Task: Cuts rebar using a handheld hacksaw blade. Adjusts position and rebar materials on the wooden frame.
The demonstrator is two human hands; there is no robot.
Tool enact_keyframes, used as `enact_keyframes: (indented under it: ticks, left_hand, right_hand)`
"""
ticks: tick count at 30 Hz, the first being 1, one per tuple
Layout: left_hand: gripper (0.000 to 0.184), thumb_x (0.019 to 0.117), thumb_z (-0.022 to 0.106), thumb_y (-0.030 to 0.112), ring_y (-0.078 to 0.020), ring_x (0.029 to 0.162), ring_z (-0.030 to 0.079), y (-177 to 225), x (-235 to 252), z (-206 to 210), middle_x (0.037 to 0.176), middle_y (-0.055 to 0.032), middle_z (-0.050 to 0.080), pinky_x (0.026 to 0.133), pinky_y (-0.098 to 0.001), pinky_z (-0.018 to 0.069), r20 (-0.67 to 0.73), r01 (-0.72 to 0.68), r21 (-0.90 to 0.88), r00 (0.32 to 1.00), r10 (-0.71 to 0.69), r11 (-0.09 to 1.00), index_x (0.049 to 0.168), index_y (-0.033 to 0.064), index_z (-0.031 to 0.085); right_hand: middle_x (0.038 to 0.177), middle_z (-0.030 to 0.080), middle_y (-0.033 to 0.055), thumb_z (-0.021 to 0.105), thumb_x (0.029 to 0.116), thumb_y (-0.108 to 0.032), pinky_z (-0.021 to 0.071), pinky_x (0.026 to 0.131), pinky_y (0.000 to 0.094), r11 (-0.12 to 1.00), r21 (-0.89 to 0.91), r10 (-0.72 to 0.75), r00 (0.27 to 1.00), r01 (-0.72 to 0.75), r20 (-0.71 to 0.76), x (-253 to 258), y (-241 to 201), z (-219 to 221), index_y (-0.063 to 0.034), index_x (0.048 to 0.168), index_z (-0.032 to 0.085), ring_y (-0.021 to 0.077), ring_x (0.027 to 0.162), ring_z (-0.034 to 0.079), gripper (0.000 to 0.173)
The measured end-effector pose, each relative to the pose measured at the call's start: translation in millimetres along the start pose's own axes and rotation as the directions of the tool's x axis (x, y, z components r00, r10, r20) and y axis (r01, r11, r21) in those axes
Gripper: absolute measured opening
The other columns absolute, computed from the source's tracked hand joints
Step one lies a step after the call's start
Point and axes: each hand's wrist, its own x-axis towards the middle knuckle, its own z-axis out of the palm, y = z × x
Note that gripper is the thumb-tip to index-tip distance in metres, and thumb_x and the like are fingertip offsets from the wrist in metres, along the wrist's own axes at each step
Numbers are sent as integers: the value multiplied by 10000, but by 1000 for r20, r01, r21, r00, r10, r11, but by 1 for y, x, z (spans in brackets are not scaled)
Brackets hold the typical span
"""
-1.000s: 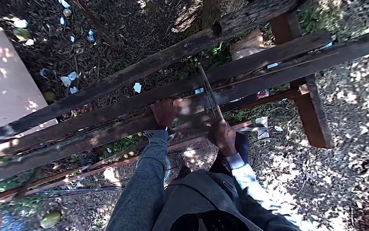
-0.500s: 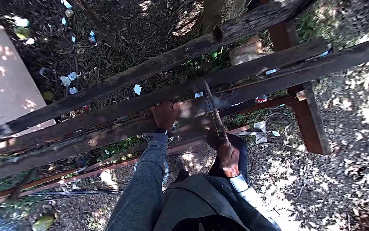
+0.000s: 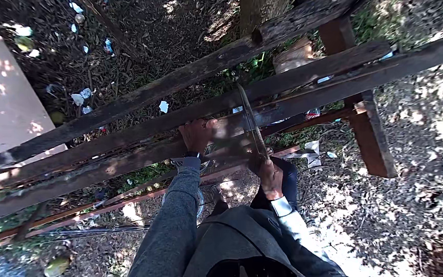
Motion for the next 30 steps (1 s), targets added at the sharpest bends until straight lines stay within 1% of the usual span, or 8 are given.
enact_keyframes:
  ticks: [4,10,14,17,23,26,28,30]
  left_hand:
    - [682,963,384,773,-258,925,642,-1,-2,-2,858,-22,694,943,-557,430,14,-28,-5,1000,28,1000,851,183,708]
    - [704,948,363,802,-224,903,654,-1,0,1,835,5,703,938,-517,446,-10,-20,-4,1000,20,1000,837,199,711]
    - [696,951,377,792,-235,914,652,-1,-3,1,854,-9,706,938,-526,442,-9,-40,-6,999,40,999,861,196,724]
    - [719,935,355,818,-219,928,662,0,4,3,857,5,712,956,-525,447,12,2,19,1000,-2,1000,835,200,710]
    - [682,975,381,755,-288,924,633,-2,-9,-7,842,-56,677,917,-561,434,16,-63,-21,998,64,998,828,161,680]
    - [694,951,376,791,-227,912,648,-2,-1,0,831,1,693,934,-526,436,0,-18,3,1000,18,1000,821,192,702]
    - [710,942,361,809,-218,900,650,-1,1,3,826,8,691,955,-527,430,13,-2,14,1000,1,1000,809,194,689]
    - [723,941,345,816,-217,899,656,0,2,2,832,6,695,956,-524,440,14,-4,28,1000,3,1000,811,194,691]
  right_hand:
    - [526,423,-62,352,1082,-550,422,441,305,1000,-4,7,1000,-7,11,6,-29,-4,-156,677,531,77,442,441,592]
    - [577,504,72,250,1058,-651,463,481,486,977,-209,64,997,-53,42,119,-42,52,-100,791,621,228,497,523,716]
    - [652,562,57,263,1069,-611,502,599,469,981,-196,-3,999,9,32,92,-36,41,-100,858,660,199,612,578,681]
    - [579,491,-30,319,1062,-604,488,513,354,999,-46,-13,1000,13,2,48,-12,26,-123,754,608,102,513,509,640]
    - [528,441,-59,328,1094,-523,432,451,308,999,34,3,1000,-3,24,-16,-16,-14,-160,672,520,84,450,454,588]
    - [549,443,-40,320,1091,-523,442,468,319,993,-120,-16,1000,18,19,31,-37,12,-130,712,553,84,474,466,593]
    - [590,523,32,324,1069,-536,501,528,417,979,-204,0,1000,6,28,80,-41,37,-76,781,638,158,534,544,627]
    - [551,484,59,280,1064,-613,448,460,458,980,-190,63,998,-57,23,114,-41,55,-105,705,558,207,472,503,681]
